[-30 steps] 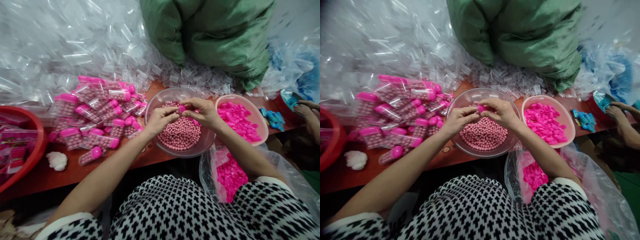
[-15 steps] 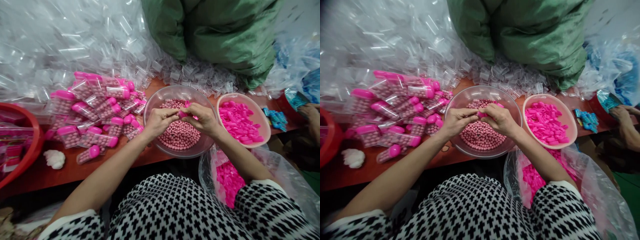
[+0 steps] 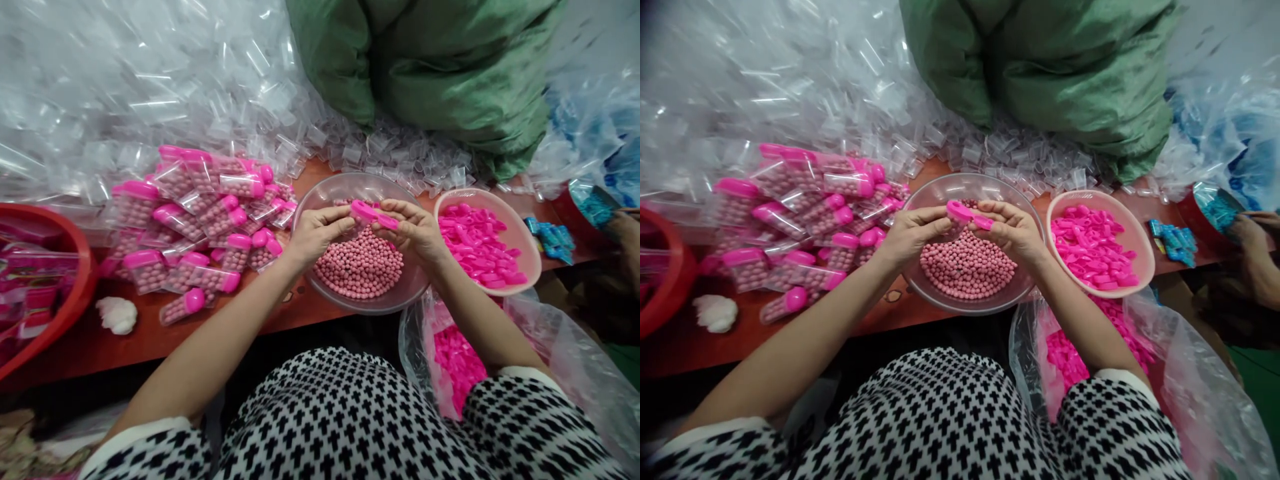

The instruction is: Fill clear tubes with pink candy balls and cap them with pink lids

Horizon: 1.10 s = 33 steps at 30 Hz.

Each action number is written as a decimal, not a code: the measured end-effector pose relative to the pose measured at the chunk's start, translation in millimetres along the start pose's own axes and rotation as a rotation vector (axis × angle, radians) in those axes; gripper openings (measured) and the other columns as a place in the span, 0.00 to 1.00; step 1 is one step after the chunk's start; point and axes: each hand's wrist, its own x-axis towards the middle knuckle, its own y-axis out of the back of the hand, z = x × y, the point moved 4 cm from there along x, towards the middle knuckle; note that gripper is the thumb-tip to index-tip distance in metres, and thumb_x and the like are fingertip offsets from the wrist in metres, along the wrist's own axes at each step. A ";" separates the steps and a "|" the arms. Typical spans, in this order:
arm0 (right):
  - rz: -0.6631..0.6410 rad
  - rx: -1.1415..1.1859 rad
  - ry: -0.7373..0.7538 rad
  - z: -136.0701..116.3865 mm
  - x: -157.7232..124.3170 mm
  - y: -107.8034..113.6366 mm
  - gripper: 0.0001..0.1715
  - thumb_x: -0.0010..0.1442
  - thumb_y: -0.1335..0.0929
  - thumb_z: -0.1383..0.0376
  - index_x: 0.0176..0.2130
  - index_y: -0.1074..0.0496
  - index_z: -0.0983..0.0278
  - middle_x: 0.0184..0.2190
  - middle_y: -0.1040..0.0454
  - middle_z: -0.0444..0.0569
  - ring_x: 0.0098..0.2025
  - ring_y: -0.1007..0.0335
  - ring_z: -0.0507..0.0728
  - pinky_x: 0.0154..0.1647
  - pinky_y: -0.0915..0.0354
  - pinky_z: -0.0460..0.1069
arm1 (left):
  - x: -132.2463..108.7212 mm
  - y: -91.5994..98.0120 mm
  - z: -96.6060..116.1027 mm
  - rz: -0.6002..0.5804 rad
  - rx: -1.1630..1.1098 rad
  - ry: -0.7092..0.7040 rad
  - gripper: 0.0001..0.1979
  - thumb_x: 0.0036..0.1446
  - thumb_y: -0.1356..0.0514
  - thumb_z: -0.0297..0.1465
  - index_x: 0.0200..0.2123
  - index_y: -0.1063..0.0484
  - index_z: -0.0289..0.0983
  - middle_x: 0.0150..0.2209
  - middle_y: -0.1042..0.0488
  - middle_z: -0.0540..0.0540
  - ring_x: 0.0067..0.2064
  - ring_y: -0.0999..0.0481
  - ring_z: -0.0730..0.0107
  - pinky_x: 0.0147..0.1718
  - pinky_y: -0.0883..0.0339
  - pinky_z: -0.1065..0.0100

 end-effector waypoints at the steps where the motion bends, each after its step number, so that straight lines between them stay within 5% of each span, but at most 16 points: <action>1: 0.012 0.018 0.002 2.9 3.3 2.0 0.34 0.39 0.17 0.49 0.41 0.24 0.60 0.36 0.20 0.43 0.33 0.21 0.51 0.40 0.23 0.47 | -0.1 -0.8 1.9 -0.013 0.042 -0.034 0.24 0.43 0.23 0.43 0.42 0.15 0.35 0.42 0.16 0.41 0.43 0.18 0.57 0.49 0.25 0.58; 6: -0.151 -0.002 -0.191 15.2 14.7 -9.8 0.37 0.42 0.22 0.37 0.39 0.24 0.63 0.35 0.20 0.49 0.38 0.21 0.56 0.38 0.22 0.50 | -0.1 -7.1 8.5 -0.115 0.235 -0.200 0.16 0.49 0.27 0.42 0.38 0.14 0.37 0.43 0.16 0.40 0.50 0.20 0.53 0.58 0.31 0.56; 11: -0.181 0.070 -0.416 20.5 9.9 -24.5 0.30 0.42 0.21 0.43 0.33 0.25 0.61 0.29 0.19 0.49 0.35 0.20 0.60 0.42 0.21 0.58 | 0.9 -3.4 6.4 -0.084 0.271 -0.232 0.14 0.50 0.28 0.42 0.37 0.14 0.41 0.46 0.16 0.42 0.57 0.23 0.52 0.63 0.37 0.57; 19: -0.056 0.200 -0.389 25.3 12.8 -35.2 0.20 0.41 0.23 0.53 0.31 0.27 0.60 0.26 0.21 0.46 0.37 0.22 0.61 0.46 0.24 0.61 | 0.1 -8.5 7.3 -0.089 0.224 -0.239 0.13 0.51 0.29 0.40 0.37 0.15 0.38 0.45 0.16 0.44 0.52 0.21 0.54 0.58 0.33 0.59; 23: -0.107 0.245 -0.407 24.8 10.2 -41.3 0.16 0.43 0.24 0.56 0.30 0.27 0.60 0.24 0.22 0.43 0.34 0.24 0.58 0.50 0.25 0.60 | -1.8 -7.8 8.1 -0.109 0.182 -0.209 0.15 0.50 0.29 0.39 0.38 0.15 0.37 0.42 0.16 0.43 0.48 0.19 0.56 0.53 0.29 0.60; 28: -0.104 0.262 -0.486 24.9 4.7 -39.5 0.20 0.42 0.22 0.52 0.33 0.25 0.59 0.28 0.20 0.44 0.36 0.24 0.58 0.51 0.26 0.61 | -1.3 -3.8 2.9 -0.114 0.139 -0.125 0.18 0.49 0.28 0.41 0.40 0.15 0.35 0.41 0.16 0.42 0.44 0.18 0.56 0.49 0.26 0.60; 33: -0.071 0.171 -0.318 23.9 11.0 -40.2 0.17 0.40 0.23 0.54 0.28 0.27 0.59 0.25 0.23 0.43 0.37 0.24 0.59 0.49 0.26 0.60 | -0.2 -7.2 3.5 -0.087 0.168 -0.198 0.13 0.49 0.28 0.37 0.38 0.15 0.37 0.43 0.15 0.43 0.50 0.19 0.53 0.57 0.30 0.58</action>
